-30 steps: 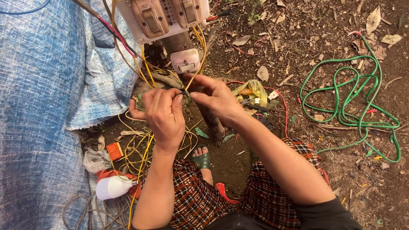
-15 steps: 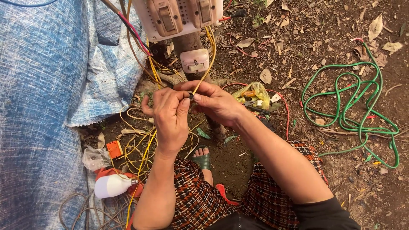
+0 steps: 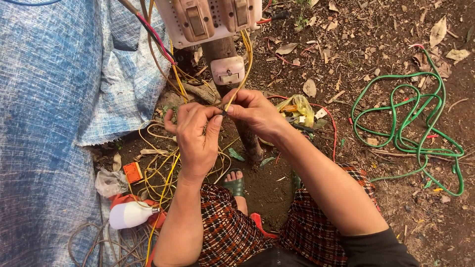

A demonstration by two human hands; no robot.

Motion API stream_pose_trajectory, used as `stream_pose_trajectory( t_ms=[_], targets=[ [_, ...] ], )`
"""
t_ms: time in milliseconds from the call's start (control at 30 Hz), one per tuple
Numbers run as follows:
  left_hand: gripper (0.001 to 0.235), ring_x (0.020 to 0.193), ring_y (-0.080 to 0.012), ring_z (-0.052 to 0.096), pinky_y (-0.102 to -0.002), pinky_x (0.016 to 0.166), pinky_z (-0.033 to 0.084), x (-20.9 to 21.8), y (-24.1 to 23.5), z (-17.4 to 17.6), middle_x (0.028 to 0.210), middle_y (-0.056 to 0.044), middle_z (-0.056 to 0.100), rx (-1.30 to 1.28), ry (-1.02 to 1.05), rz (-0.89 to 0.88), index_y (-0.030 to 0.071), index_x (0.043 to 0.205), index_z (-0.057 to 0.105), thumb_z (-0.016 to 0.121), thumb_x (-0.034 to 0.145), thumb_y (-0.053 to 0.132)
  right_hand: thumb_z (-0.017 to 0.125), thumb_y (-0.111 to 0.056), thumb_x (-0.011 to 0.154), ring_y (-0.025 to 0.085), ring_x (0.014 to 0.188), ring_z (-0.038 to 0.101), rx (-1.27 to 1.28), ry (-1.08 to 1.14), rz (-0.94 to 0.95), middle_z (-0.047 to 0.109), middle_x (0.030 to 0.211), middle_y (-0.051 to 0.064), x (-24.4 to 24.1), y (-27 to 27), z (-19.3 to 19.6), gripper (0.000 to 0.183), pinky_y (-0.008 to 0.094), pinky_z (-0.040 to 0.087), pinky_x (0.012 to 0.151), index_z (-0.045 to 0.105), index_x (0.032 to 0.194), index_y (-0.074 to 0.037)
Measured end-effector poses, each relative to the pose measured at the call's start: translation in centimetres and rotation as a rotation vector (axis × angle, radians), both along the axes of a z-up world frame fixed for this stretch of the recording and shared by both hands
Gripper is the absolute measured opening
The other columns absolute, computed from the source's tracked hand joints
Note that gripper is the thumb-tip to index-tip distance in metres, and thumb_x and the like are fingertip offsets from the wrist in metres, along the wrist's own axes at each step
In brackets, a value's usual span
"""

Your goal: The person sits on the ground and works on a bundle of electrical wires connected to a distribution box. They strip the insulation from the wire ends, twist the exposed strands together, and wrap the connections with black electrical tape.

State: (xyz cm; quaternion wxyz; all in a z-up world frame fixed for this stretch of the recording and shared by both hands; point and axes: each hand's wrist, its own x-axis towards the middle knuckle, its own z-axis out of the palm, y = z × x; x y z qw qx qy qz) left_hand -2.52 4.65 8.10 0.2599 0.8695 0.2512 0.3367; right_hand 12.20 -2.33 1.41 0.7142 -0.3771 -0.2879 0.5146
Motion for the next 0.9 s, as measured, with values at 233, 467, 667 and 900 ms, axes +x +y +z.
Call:
stream_pose_trajectory(
  t_ms=[233, 467, 667, 900],
  targets=[
    [0.014, 0.096, -0.0187, 0.058, -0.059, 0.108, 0.015, 0.0, 0.8, -1.5, 0.079, 0.002, 0.067, 0.23, 0.003, 0.129, 0.016, 0.094, 0.073, 0.068, 0.103, 0.027, 0.075, -0.02, 0.095, 0.014, 0.068, 0.059, -0.1, -0.036, -0.188, 0.065, 0.075, 0.007, -2.1, -0.2, -0.4, 0.017, 0.025, 0.05, 0.063, 0.069, 0.094, -0.004],
    [0.011, 0.097, -0.0173, 0.057, -0.06, 0.106, 0.015, 0.6, 0.2, -1.7, 0.079, 0.003, 0.067, 0.268, 0.007, 0.191, 0.019, 0.094, 0.073, 0.071, 0.101, 0.026, 0.077, -0.02, 0.094, 0.014, 0.067, 0.062, -0.125, -0.151, -0.302, 0.069, 0.077, 0.009, -3.9, -2.6, -0.5, 0.017, 0.028, 0.053, 0.063, 0.07, 0.09, -0.005],
    [0.011, 0.097, -0.0182, 0.056, -0.06, 0.106, 0.014, 1.2, -0.2, -0.4, 0.079, 0.003, 0.066, 0.157, 0.014, 0.105, 0.018, 0.095, 0.075, 0.07, 0.101, 0.025, 0.076, -0.014, 0.095, 0.014, 0.079, 0.062, -0.049, -0.34, -0.406, 0.072, 0.089, 0.013, -4.0, -4.2, 0.5, 0.013, 0.029, 0.051, 0.069, 0.07, 0.089, -0.004],
    [0.017, 0.099, -0.0208, 0.055, -0.065, 0.106, 0.013, 0.5, 0.5, 0.2, 0.078, 0.0, 0.064, -0.01, 0.02, 0.003, 0.017, 0.096, 0.074, 0.064, 0.105, 0.026, 0.063, -0.027, 0.103, 0.018, 0.088, 0.063, -0.177, -0.316, -0.253, 0.074, 0.098, 0.015, -1.9, -4.8, 1.8, 0.03, 0.035, 0.053, 0.08, 0.074, 0.113, -0.001]
  ],
)
